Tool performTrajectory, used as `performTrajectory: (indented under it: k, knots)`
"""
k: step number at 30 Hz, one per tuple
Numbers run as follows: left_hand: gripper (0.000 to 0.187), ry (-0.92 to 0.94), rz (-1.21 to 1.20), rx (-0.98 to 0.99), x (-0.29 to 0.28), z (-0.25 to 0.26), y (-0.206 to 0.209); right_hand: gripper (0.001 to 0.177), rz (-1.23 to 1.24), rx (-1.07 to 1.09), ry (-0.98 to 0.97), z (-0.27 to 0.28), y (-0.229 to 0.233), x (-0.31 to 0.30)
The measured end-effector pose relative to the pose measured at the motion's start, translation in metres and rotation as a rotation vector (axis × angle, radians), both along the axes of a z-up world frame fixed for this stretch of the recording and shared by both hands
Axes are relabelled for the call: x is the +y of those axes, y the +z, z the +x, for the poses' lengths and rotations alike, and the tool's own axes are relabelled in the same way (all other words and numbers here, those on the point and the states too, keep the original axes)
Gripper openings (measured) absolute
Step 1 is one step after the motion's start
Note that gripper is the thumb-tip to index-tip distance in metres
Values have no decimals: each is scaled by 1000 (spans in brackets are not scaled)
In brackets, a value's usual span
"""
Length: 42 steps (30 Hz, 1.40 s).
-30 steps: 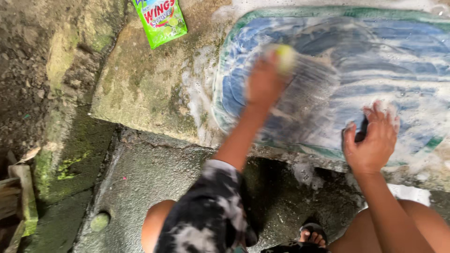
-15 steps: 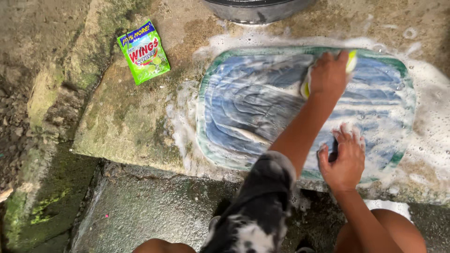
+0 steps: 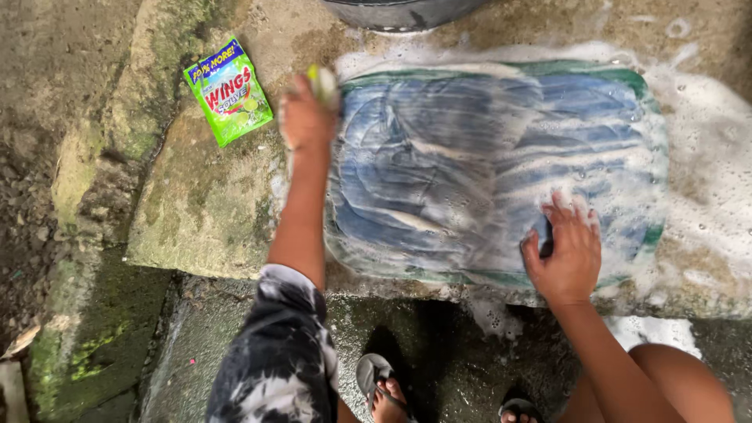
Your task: The person scrubs a green plastic mat and a woven fabric rug on a concrete outdoor surface using a handheld brush and soapy water.
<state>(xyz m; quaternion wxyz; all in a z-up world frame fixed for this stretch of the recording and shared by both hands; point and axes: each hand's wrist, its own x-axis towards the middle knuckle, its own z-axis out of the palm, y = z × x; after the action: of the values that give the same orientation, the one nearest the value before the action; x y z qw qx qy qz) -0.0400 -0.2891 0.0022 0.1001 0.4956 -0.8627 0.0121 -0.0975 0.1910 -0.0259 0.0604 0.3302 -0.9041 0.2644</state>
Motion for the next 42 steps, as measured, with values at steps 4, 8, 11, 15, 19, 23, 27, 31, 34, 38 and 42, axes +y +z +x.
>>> performTrajectory:
  k: [4,8,11,15,19,23,27,31,34,38,42]
  knots:
    - [70,-477,141,458,153,-89,-48,41,-40,-14,20,5,3,1]
    - [49,-613,310,197,296,-94,-30,42,-58,-7,22,3,5,-2]
    - [60,-500,235,353,233,-33,-19,41,-57,-12,40,5,5,0]
    - [49,-152,272,292,124,57,17,40,-64,-10,29,6,5,0]
    - [65,-213,-28,166,117,66,6,38,-90,-12,24,8,6,-1]
    - [52,-425,257,119,245,-12,-42,36,-82,5,24,4,-3,2]
    - [51,-568,388,256,342,-33,-27,28,24,-13,-24,1,-16,8]
    - [57,-408,271,295,276,9,-19,36,-96,32,52,5,-14,5]
    - [59,-90,460,306,201,59,-17,32,-93,35,57,6,-11,8]
    - [67,14,591,314,172,93,-26,27,-127,58,93,4,-10,7]
    - [59,-109,1066,602,156,101,-33,36,-221,125,103,25,18,-18]
